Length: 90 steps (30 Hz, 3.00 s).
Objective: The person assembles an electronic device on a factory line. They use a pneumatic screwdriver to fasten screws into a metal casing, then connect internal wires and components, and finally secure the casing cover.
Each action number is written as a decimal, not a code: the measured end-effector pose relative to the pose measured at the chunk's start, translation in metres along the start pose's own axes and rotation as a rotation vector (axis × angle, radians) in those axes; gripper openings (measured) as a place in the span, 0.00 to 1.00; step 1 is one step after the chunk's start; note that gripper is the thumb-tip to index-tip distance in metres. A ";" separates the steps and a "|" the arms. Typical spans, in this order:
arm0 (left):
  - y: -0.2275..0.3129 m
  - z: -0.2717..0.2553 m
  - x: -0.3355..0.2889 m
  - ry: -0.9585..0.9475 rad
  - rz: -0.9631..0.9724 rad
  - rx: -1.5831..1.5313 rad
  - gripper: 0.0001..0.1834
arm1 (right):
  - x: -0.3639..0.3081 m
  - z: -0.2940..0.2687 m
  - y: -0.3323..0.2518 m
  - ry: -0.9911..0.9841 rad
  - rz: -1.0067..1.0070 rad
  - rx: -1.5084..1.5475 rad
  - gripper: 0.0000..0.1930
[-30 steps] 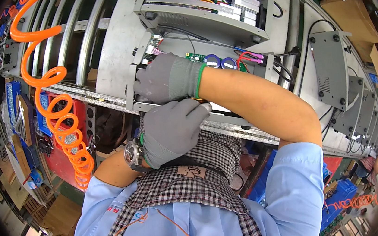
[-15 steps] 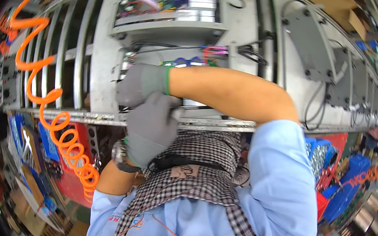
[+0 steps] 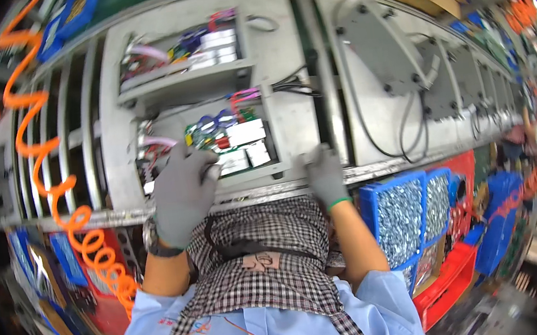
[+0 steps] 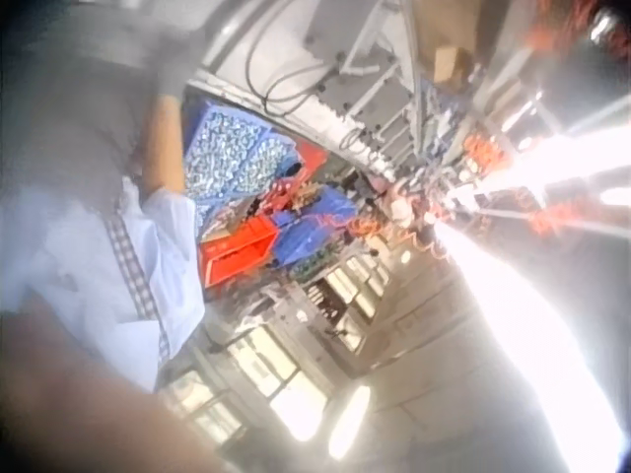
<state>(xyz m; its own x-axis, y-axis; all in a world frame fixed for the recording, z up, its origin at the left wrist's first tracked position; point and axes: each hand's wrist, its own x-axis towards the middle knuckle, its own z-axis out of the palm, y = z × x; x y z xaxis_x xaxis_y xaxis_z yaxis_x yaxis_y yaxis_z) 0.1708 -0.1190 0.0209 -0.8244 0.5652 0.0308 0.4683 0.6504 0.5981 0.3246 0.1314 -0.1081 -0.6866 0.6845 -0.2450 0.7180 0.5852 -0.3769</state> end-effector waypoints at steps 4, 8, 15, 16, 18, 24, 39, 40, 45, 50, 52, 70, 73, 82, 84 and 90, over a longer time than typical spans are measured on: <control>-0.010 0.017 -0.038 0.357 0.298 -0.022 0.22 | 0.005 0.008 -0.026 -0.140 0.031 -0.353 0.39; -0.087 0.076 -0.087 0.471 0.068 0.426 0.38 | 0.008 -0.033 -0.060 -0.307 0.218 -0.105 0.48; -0.144 0.041 -0.074 0.580 -0.025 0.438 0.40 | -0.001 -0.014 -0.123 -0.464 0.034 -0.168 0.45; -0.161 0.044 -0.079 0.535 0.006 0.400 0.36 | 0.003 0.011 -0.107 -0.515 -0.254 -0.311 0.41; -0.167 0.057 -0.104 0.416 0.172 0.325 0.27 | 0.002 0.067 -0.116 -0.515 -0.618 -0.393 0.15; -0.144 0.078 -0.074 0.293 -0.148 0.260 0.25 | -0.038 0.105 -0.222 -0.685 -0.313 0.554 0.20; -0.345 -0.061 -0.058 0.247 -1.001 0.448 0.29 | 0.120 -0.068 0.137 -0.432 -0.224 -0.809 0.29; -0.371 -0.067 -0.070 0.323 -0.984 0.500 0.27 | 0.121 -0.083 0.142 -0.494 0.074 -0.750 0.33; -0.400 -0.116 -0.047 0.382 -0.984 0.457 0.26 | 0.114 -0.105 0.150 -0.356 0.317 -0.615 0.32; -0.321 -0.036 0.057 0.930 -0.448 0.540 0.23 | 0.099 -0.102 0.162 -0.394 0.057 -0.658 0.27; -0.211 0.036 0.092 0.681 -0.151 -0.010 0.27 | 0.097 -0.101 0.112 -0.463 0.042 -0.722 0.25; 0.049 0.202 0.119 -0.435 0.713 0.432 0.25 | 0.026 -0.127 0.027 0.463 -0.416 -0.052 0.17; 0.020 0.156 0.110 -0.505 0.570 0.420 0.22 | 0.072 -0.155 0.019 0.485 -0.179 -0.030 0.25; -0.065 0.022 0.246 0.188 0.718 0.318 0.13 | 0.160 -0.154 -0.058 -0.069 -0.381 -0.150 0.26; -0.065 0.020 0.231 0.150 0.605 0.501 0.10 | 0.193 -0.156 -0.065 -0.076 -0.501 -0.184 0.25; 0.030 0.074 0.095 -0.058 0.287 0.412 0.08 | 0.229 -0.154 -0.109 -0.256 -0.620 -0.213 0.24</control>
<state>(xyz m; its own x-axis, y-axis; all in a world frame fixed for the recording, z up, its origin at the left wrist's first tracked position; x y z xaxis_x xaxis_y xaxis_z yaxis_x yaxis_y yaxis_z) 0.1295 -0.0083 -0.0171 -0.6307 0.7701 0.0956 0.7695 0.6046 0.2057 0.1070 0.2919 0.0144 -0.9632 0.0880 -0.2539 0.1738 0.9246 -0.3388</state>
